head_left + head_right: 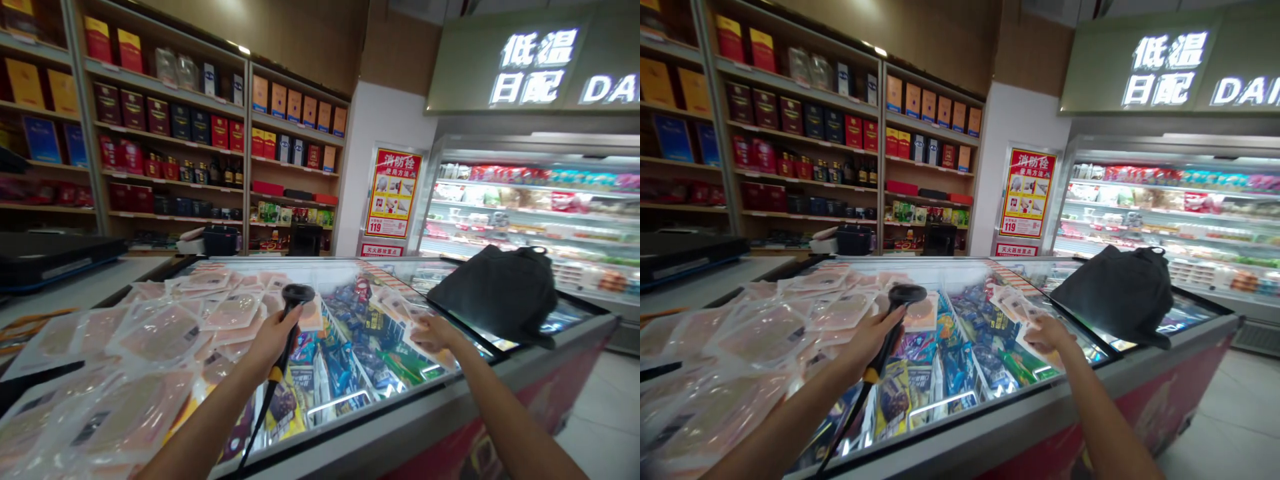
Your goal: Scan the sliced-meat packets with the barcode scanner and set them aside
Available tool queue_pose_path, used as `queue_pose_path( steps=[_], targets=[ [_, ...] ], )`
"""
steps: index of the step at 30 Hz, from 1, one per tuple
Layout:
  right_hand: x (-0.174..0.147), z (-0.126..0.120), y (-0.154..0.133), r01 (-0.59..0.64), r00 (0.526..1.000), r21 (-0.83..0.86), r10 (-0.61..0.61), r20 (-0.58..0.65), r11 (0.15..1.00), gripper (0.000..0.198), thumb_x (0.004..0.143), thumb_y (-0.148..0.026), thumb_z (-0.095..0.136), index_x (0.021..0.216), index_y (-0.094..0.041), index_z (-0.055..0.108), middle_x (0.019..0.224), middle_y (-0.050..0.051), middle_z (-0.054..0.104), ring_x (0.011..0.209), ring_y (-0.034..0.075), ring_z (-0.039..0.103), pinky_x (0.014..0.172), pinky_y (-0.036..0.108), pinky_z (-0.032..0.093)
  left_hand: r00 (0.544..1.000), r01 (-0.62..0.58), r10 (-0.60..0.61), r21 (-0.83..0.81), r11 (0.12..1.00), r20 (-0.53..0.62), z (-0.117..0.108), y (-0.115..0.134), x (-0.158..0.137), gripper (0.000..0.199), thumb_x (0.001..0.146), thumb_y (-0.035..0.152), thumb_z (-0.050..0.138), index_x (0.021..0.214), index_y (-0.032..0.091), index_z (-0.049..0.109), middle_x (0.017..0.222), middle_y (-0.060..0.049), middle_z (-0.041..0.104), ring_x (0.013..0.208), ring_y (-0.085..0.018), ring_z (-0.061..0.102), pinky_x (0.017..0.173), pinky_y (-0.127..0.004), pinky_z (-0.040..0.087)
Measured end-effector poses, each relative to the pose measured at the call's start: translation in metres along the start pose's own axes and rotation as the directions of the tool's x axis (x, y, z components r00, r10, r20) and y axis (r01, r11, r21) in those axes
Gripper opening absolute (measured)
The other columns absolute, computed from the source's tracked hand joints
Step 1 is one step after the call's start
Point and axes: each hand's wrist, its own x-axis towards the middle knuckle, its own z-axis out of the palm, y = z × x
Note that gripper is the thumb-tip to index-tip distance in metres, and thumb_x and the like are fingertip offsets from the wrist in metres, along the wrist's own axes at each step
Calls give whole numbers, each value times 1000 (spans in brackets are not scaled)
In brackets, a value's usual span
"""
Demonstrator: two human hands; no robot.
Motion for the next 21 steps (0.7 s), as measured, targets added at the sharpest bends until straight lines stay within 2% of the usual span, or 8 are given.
queue_pose_path(
  steps=[2,4,7,9,11,14,18,21],
  targets=[
    [-4,0,5,9,998,-147,0,60,989,19,48,-28,64,65,-21,63,68,7,62,82,29,55,70,38,38,1000,-4,4,-15,1000,12,2,1,-1,34,67,49,48,59,16,46,41,4,49,32,-6,42,34,-18,30],
    [-7,5,9,19,999,-273,-10,31,962,37,48,-37,64,82,-22,62,86,8,61,92,30,50,75,40,36,1000,-8,9,-17,1000,20,4,2,-3,34,67,48,48,58,16,45,40,5,47,32,-6,42,34,-18,30],
    [-7,17,13,-19,999,-418,-2,-50,908,62,53,-56,54,108,-27,49,118,9,45,110,32,35,84,50,27,1000,-3,4,-28,1000,31,5,4,-3,33,67,47,49,56,16,44,40,5,46,32,-6,41,33,-18,30],
    [-3,28,13,-60,998,-466,42,-49,883,69,59,-63,41,118,-27,38,129,9,31,117,32,25,87,55,20,999,13,-11,-56,998,38,5,5,-3,33,66,47,50,57,16,45,42,4,48,33,-7,42,33,-18,30],
    [2,42,8,-90,996,-483,92,-19,871,74,62,-66,32,124,-24,30,133,11,22,120,33,19,88,56,17,999,21,-18,-73,997,35,5,4,-2,33,66,48,50,58,16,45,44,4,49,34,-7,43,34,-18,31],
    [8,67,-13,-101,994,-468,112,-6,878,79,62,-68,29,125,-19,28,133,15,20,120,35,17,90,55,15,999,32,-30,-68,997,27,4,2,0,34,65,49,51,59,16,46,43,4,50,33,-7,44,34,-18,32],
    [9,98,-53,-24,999,-390,7,-44,921,73,62,-66,33,118,-19,39,128,16,30,115,35,25,87,56,18,1000,23,-21,-78,997,23,-2,-1,3,35,66,50,49,62,16,47,45,3,51,33,-6,44,34,-18,31],
    [9,100,-68,9,998,-329,-28,-52,944,69,53,-66,46,105,-20,50,116,14,45,108,34,36,84,53,26,999,38,-38,-87,995,3,-7,-2,5,34,65,50,50,66,16,48,45,4,50,33,-7,44,35,-18,33]
  ],
)
